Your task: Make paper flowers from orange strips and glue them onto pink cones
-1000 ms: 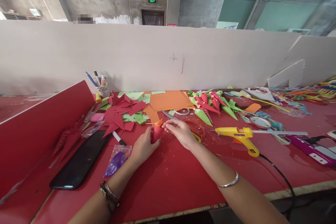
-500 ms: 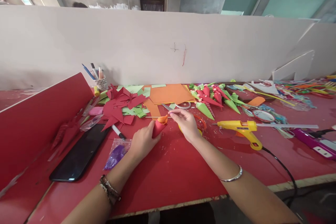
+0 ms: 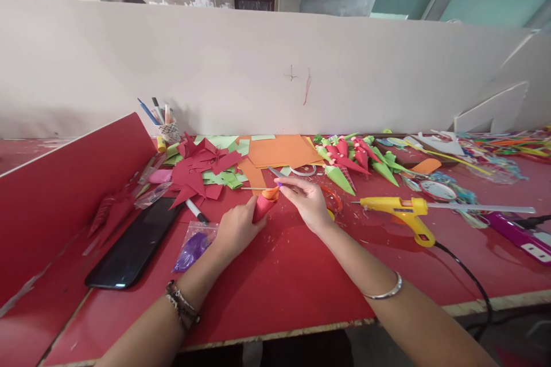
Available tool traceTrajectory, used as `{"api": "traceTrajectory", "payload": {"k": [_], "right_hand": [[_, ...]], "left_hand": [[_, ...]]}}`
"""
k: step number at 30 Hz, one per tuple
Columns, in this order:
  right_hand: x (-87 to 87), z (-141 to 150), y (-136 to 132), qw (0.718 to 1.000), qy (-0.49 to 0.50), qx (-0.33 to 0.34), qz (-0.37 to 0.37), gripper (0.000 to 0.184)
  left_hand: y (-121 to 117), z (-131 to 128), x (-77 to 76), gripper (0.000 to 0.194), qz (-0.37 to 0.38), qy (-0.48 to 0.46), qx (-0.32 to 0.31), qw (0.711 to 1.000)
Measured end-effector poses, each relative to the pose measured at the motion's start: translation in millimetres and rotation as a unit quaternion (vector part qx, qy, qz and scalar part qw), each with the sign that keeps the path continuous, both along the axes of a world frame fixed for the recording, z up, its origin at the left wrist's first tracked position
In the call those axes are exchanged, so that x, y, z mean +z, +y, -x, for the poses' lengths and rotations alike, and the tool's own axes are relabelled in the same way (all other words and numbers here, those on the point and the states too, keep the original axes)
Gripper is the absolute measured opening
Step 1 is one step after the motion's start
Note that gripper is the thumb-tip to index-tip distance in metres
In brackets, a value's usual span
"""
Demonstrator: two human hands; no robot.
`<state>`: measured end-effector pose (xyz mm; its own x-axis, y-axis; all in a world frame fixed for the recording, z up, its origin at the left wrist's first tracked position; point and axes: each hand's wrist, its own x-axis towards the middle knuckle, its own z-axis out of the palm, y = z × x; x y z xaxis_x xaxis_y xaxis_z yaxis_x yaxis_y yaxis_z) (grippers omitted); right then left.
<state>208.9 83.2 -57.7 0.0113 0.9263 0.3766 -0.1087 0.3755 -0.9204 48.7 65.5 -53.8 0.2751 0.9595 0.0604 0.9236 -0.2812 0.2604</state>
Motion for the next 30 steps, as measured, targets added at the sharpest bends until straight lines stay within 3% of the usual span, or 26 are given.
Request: {"api": "traceTrajectory", "payload": {"k": [9,16,23,26,30], "right_hand": [[-0.7,0.6,-4.8,0.999,-0.043,0.024,-0.023,0.022],[-2.9,3.7,-7.8,0.996,-0.073,0.036,-0.039,0.026],[-1.0,4.3,-7.9,0.996,-0.06,0.039,-0.061,0.035],[1.1,2.9,-8.0,0.992,-0.095,0.031,-0.072,0.031],[0.6,2.7,-8.3,0.987,-0.134,0.02,-0.082,0.03]], "left_hand": [[2.7,2.8,-5.4,0.017,0.006,-0.08,0.002,0.997],[4.6,1.5,-9.4,0.013,0.017,-0.219,-0.024,0.975],[5.2,0.1,-8.2,0.021,0.036,-0.28,-0.038,0.958],[4.0,0.2,-7.1,0.029,0.044,-0.29,-0.037,0.955],[1.6,0.0,-6.0,0.033,0.088,-0.372,-0.076,0.921]]}}
